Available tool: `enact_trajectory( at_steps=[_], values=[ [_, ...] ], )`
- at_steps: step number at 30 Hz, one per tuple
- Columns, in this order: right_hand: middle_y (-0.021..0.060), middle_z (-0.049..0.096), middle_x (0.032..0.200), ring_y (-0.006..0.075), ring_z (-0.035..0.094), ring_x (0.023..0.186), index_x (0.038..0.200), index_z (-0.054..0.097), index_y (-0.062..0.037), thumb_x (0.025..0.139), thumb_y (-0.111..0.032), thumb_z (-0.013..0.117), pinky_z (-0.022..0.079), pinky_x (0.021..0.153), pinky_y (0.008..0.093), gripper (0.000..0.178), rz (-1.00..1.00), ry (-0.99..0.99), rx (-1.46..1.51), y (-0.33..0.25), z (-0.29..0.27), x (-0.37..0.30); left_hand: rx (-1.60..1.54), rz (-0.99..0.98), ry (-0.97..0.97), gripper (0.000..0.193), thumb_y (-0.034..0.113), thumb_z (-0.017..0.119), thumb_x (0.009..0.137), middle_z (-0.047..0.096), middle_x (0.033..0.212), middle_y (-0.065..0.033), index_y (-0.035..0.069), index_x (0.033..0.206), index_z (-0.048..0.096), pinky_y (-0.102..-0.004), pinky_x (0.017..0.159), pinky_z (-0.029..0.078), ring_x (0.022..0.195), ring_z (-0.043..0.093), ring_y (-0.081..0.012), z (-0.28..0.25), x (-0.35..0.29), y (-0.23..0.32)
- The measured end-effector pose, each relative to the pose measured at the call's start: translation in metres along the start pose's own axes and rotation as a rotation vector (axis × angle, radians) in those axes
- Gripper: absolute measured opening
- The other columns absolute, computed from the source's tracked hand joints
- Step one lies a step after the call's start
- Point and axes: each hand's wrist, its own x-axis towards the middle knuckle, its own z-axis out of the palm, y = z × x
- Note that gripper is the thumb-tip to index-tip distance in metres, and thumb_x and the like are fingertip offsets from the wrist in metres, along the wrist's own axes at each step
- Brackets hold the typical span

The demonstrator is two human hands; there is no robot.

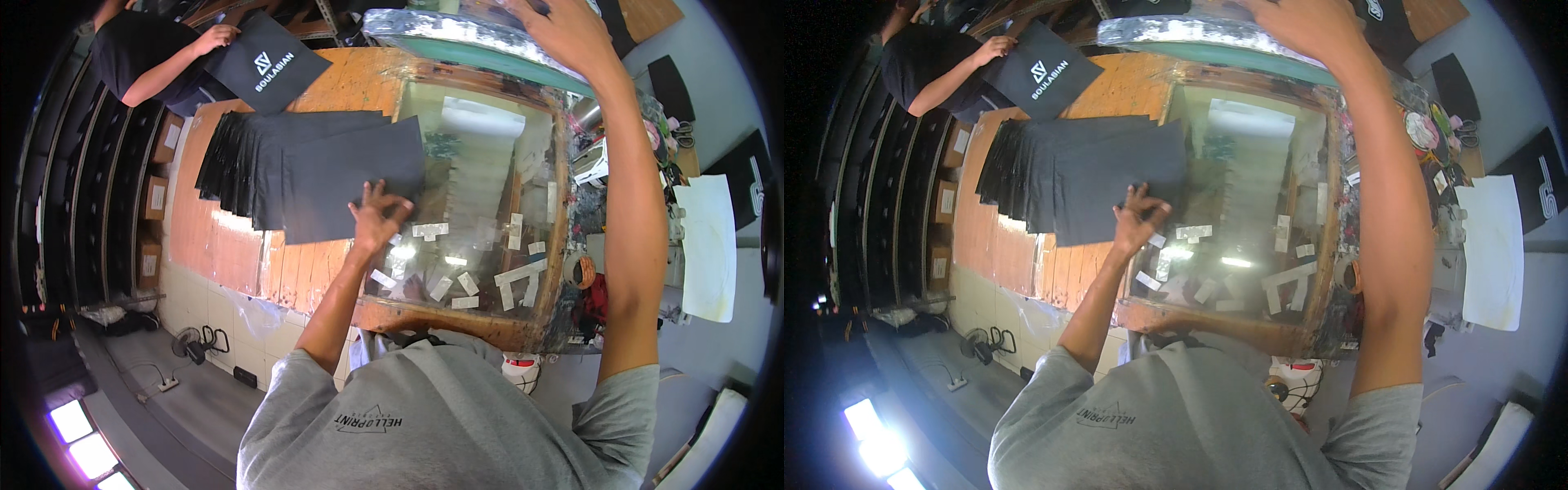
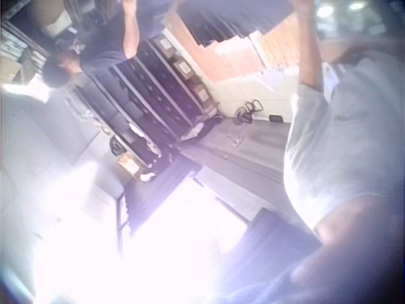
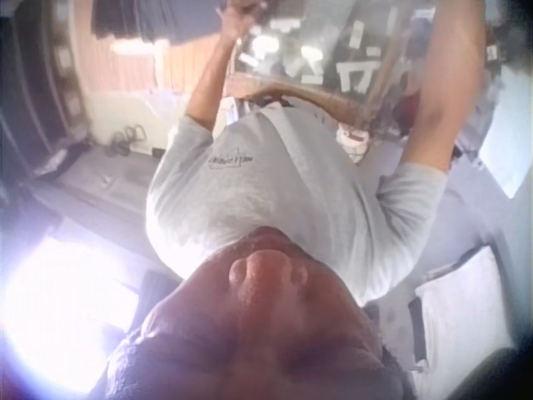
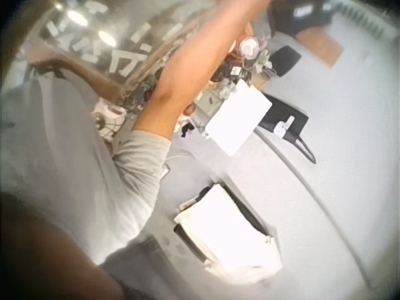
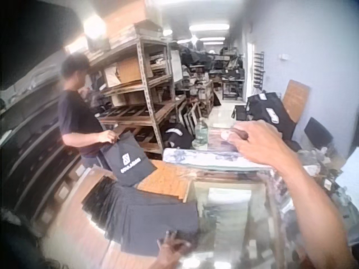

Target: The person performs screen printing on black bags by placing a bag on a flat surface, lowering a screen over it, and using a squeegee to apply white ink before lifting the screen and setting the printed bag aside.

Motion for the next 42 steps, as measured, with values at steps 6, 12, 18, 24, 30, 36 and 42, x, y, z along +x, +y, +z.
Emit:
enact_trajectory(
  at_steps=[6, 12, 18, 24, 30, 36, 42],
  values=[
    [0.0253, 0.072, 0.095, 0.0456, 0.069, 0.095, 0.099, 0.073, -0.0042, 0.094, -0.046, 0.060, 0.053, 0.084, 0.0538, 0.043, -0.109, 0.054, 0.023, 0.010, 0.000, 0.005, 0.598, 0.275, -0.046, 0.069, 0.054, 0.049, 0.103, 0.020, 0.169, -0.0240, 0.018, 0.161, 0.039, -0.0796, 0.115, 0.001, 0.157, 0.007, -0.0497, 0.081, 0.012, 0.047],
    [0.0249, 0.074, 0.106, 0.0380, 0.073, 0.099, 0.102, 0.074, 0.0023, 0.094, -0.034, 0.058, 0.056, 0.089, 0.0493, 0.040, -0.051, -0.173, 0.104, 0.020, -0.012, 0.012, 0.531, 0.517, -0.110, 0.071, 0.055, 0.049, 0.103, 0.016, 0.170, -0.0229, 0.017, 0.162, 0.037, -0.0787, 0.116, 0.002, 0.157, 0.005, -0.0486, 0.152, 0.040, 0.098],
    [0.0226, 0.073, 0.097, 0.0299, 0.070, 0.084, 0.101, 0.073, 0.0056, 0.096, -0.028, 0.054, 0.058, 0.075, 0.0428, 0.039, -0.032, -0.180, 0.155, 0.029, -0.024, 0.016, 0.568, 0.559, -0.252, 0.072, 0.054, 0.051, 0.102, 0.016, 0.171, -0.0229, 0.015, 0.162, 0.036, -0.0761, 0.118, 0.001, 0.159, 0.005, -0.0449, 0.180, 0.042, 0.132],
    [0.0224, 0.073, 0.096, 0.0293, 0.070, 0.083, 0.101, 0.073, 0.0058, 0.096, -0.028, 0.054, 0.058, 0.074, 0.0421, 0.039, -0.042, -0.187, 0.155, 0.033, -0.031, 0.017, 0.478, 0.512, -0.149, 0.071, 0.047, 0.055, 0.101, 0.020, 0.170, -0.0225, 0.008, 0.158, 0.040, -0.0730, 0.119, -0.002, 0.160, 0.007, -0.0407, 0.169, 0.026, 0.123],
    [0.0222, 0.073, 0.096, 0.0287, 0.070, 0.082, 0.102, 0.073, 0.0060, 0.096, -0.028, 0.053, 0.058, 0.073, 0.0415, 0.039, -0.054, -0.185, 0.144, 0.029, -0.029, 0.018, 0.536, 0.496, -0.179, 0.071, 0.047, 0.055, 0.101, 0.020, 0.170, -0.0219, 0.008, 0.158, 0.040, -0.0732, 0.119, -0.002, 0.160, 0.008, -0.0406, 0.160, 0.003, 0.110],
    [0.0221, 0.073, 0.095, 0.0280, 0.069, 0.081, 0.103, 0.073, 0.0061, 0.096, -0.027, 0.053, 0.058, 0.072, 0.0409, 0.040, -0.058, -0.186, 0.131, 0.027, -0.029, 0.020, 0.541, 0.506, -0.151, 0.070, 0.047, 0.052, 0.102, 0.023, 0.170, -0.0197, 0.009, 0.159, 0.039, -0.0722, 0.120, -0.001, 0.160, 0.010, -0.0384, 0.162, -0.002, 0.108],
    [0.0219, 0.072, 0.094, 0.0274, 0.069, 0.081, 0.103, 0.073, 0.0063, 0.097, -0.027, 0.053, 0.058, 0.071, 0.0403, 0.040, -0.052, -0.195, 0.125, 0.025, -0.029, 0.022, 0.563, 0.532, -0.150, 0.070, 0.047, 0.053, 0.101, 0.025, 0.169, -0.0206, 0.008, 0.158, 0.041, -0.0724, 0.120, 0.000, 0.159, 0.012, -0.0386, 0.162, 0.001, 0.110]
  ],
)
